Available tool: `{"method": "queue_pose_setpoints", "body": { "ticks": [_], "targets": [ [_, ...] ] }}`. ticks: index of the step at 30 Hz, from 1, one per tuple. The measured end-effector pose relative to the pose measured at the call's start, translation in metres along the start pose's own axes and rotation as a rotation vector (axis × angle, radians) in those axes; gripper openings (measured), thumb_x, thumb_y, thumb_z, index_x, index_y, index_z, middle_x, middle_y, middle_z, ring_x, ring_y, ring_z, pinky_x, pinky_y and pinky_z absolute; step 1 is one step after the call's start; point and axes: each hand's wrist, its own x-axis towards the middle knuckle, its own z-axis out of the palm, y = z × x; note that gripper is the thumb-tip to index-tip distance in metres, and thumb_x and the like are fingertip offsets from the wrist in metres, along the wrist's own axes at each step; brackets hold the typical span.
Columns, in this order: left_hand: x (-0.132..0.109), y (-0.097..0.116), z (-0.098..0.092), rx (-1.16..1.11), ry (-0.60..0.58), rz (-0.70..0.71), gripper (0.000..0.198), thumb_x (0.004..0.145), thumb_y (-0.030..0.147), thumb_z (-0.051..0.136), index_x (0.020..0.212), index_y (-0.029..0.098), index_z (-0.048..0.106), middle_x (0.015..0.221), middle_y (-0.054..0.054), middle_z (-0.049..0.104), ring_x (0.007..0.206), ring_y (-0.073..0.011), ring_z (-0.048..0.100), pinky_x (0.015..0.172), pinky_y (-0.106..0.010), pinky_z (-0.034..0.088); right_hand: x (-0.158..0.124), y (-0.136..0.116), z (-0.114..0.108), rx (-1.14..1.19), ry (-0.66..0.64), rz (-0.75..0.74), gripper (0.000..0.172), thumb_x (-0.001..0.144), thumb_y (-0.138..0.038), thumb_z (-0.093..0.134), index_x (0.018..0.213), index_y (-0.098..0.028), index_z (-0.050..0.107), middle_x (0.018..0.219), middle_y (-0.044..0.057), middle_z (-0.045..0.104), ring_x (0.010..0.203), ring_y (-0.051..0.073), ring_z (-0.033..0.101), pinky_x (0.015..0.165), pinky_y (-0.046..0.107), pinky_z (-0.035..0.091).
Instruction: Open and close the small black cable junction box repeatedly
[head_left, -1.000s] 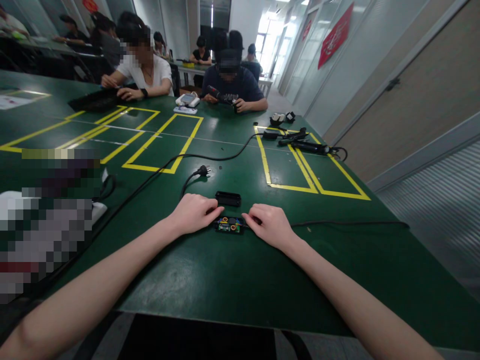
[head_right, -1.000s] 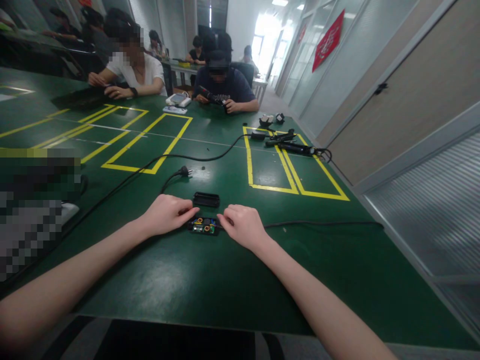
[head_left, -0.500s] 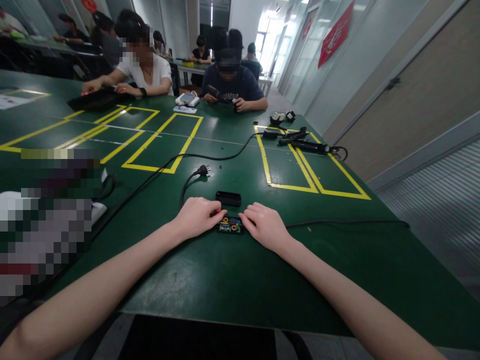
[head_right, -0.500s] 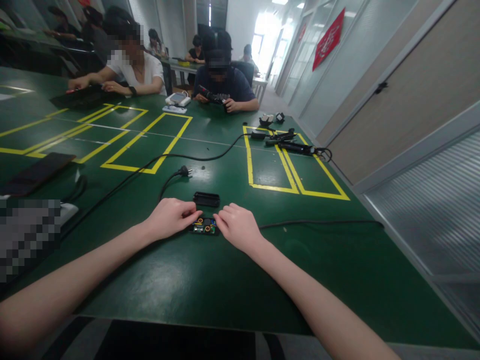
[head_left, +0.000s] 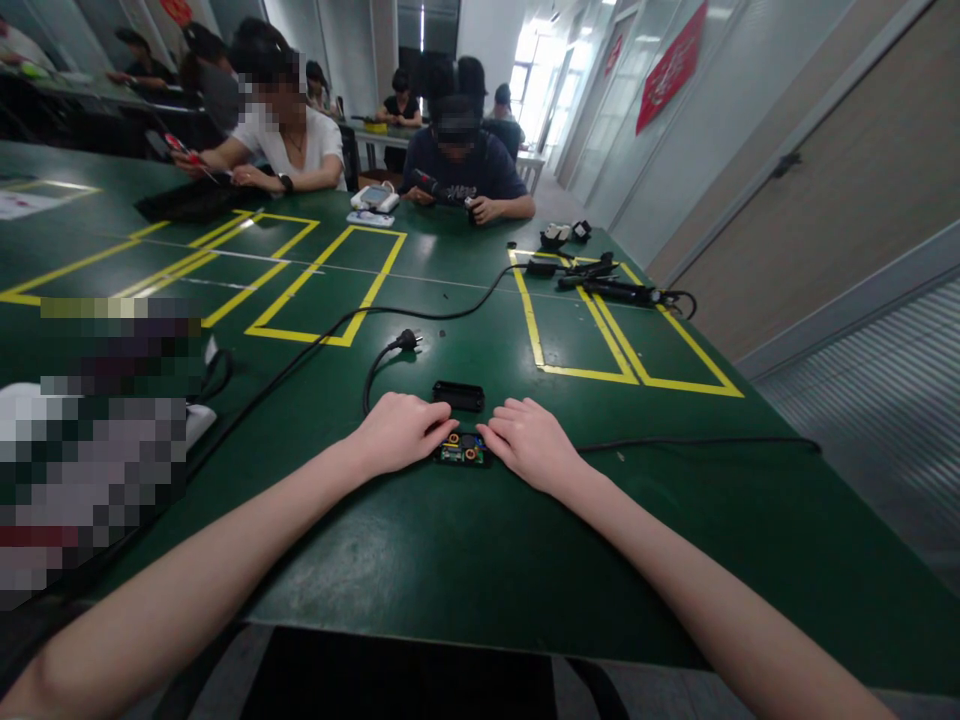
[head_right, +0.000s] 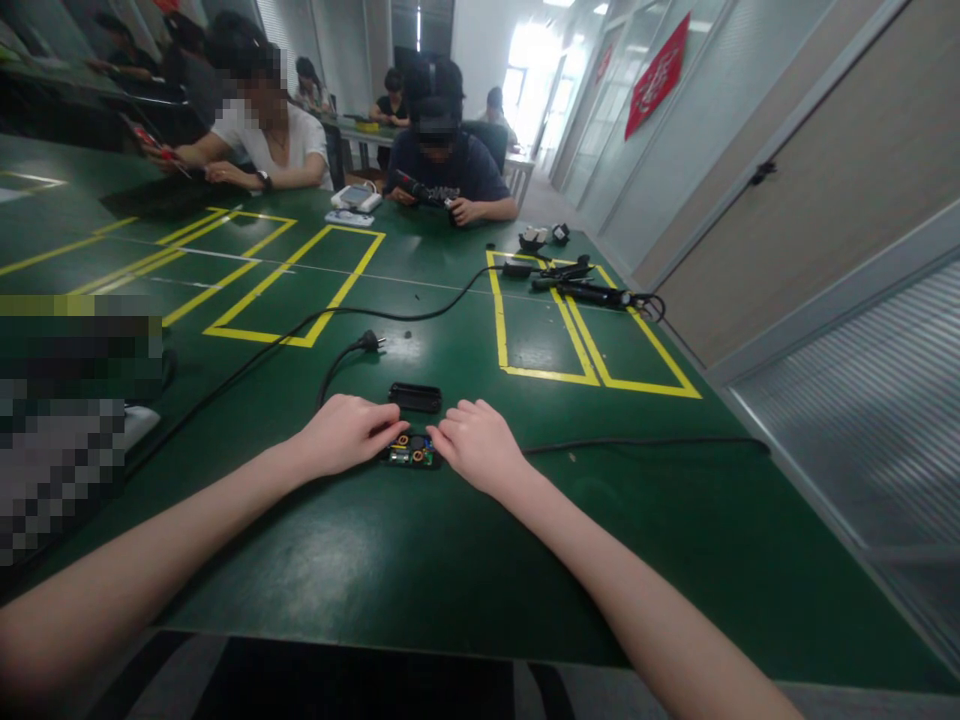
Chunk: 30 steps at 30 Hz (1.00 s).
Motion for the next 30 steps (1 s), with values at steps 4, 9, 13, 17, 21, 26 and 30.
{"method": "queue_pose_setpoints", "body": {
  "ticks": [4, 9, 13, 17, 21, 26, 30],
  "targets": [
    [-0.001, 0.000, 0.000, -0.026, 0.017, 0.026, 0.037, 0.103, 0.035, 0.051, 0.072, 0.019, 0.063, 0.064, -0.003, 0.066, 0.061, -0.0182, 0.063, 0.057, -0.026, 0.034, -0.002, -0.002, -0.002, -0.023, 0.036, 0.005, 0.040, 0.108, -0.029, 0.047, 0.075, -0.019, 0.067, 0.072, 0.007, 0.067, 0.075, 0.021, 0.054, 0.071, 0.036, 0.032],
    [-0.002, -0.008, -0.001, -0.054, 0.130, 0.066, 0.028, 0.104, 0.032, 0.048, 0.092, 0.018, 0.069, 0.083, -0.005, 0.070, 0.079, -0.0197, 0.066, 0.070, -0.028, 0.048, -0.005, 0.003, -0.011, 0.011, 0.132, 0.028, 0.042, 0.110, -0.033, 0.040, 0.079, -0.019, 0.064, 0.077, 0.007, 0.067, 0.076, 0.022, 0.054, 0.072, 0.037, 0.034],
    [-0.001, -0.018, 0.000, 0.010, 0.159, 0.030, 0.036, 0.102, 0.040, 0.053, 0.127, 0.018, 0.067, 0.124, -0.013, 0.068, 0.110, -0.0277, 0.063, 0.093, -0.041, 0.053, -0.008, 0.012, -0.016, 0.042, 0.186, 0.068, 0.041, 0.110, -0.033, 0.037, 0.087, -0.018, 0.068, 0.084, 0.008, 0.069, 0.081, 0.023, 0.056, 0.074, 0.037, 0.037],
    [-0.001, -0.020, 0.001, -0.010, 0.084, 0.031, 0.034, 0.103, 0.040, 0.053, 0.122, 0.020, 0.073, 0.125, -0.012, 0.071, 0.116, -0.0304, 0.062, 0.098, -0.046, 0.052, -0.010, 0.014, -0.011, 0.058, 0.160, 0.090, 0.036, 0.109, -0.034, 0.041, 0.112, -0.015, 0.072, 0.101, 0.013, 0.071, 0.093, 0.027, 0.060, 0.080, 0.040, 0.044],
    [-0.001, -0.018, 0.000, -0.065, 0.105, 0.087, 0.026, 0.101, 0.032, 0.057, 0.106, 0.020, 0.078, 0.110, -0.010, 0.075, 0.104, -0.0254, 0.066, 0.093, -0.040, 0.054, -0.011, 0.011, -0.003, 0.121, 0.096, 0.081, 0.039, 0.107, -0.031, 0.045, 0.137, -0.016, 0.063, 0.118, 0.016, 0.070, 0.100, 0.029, 0.061, 0.083, 0.044, 0.049],
    [-0.001, -0.024, -0.002, -0.119, 0.154, 0.260, 0.023, 0.102, 0.030, 0.057, 0.105, 0.020, 0.077, 0.117, -0.010, 0.071, 0.106, -0.0236, 0.065, 0.093, -0.039, 0.056, -0.013, 0.011, -0.004, 0.224, 0.100, 0.064, 0.040, 0.104, -0.027, 0.051, 0.142, -0.022, 0.061, 0.118, 0.013, 0.072, 0.100, 0.028, 0.062, 0.083, 0.044, 0.052],
    [-0.002, -0.026, -0.006, -0.169, 0.177, 0.313, 0.019, 0.100, 0.029, 0.057, 0.100, 0.019, 0.073, 0.118, -0.010, 0.070, 0.105, -0.0227, 0.067, 0.090, -0.035, 0.055, -0.015, 0.011, -0.009, 0.376, 0.159, 0.005, 0.037, 0.103, -0.024, 0.055, 0.139, -0.023, 0.063, 0.113, 0.011, 0.073, 0.099, 0.026, 0.066, 0.085, 0.042, 0.056]
  ]
}}
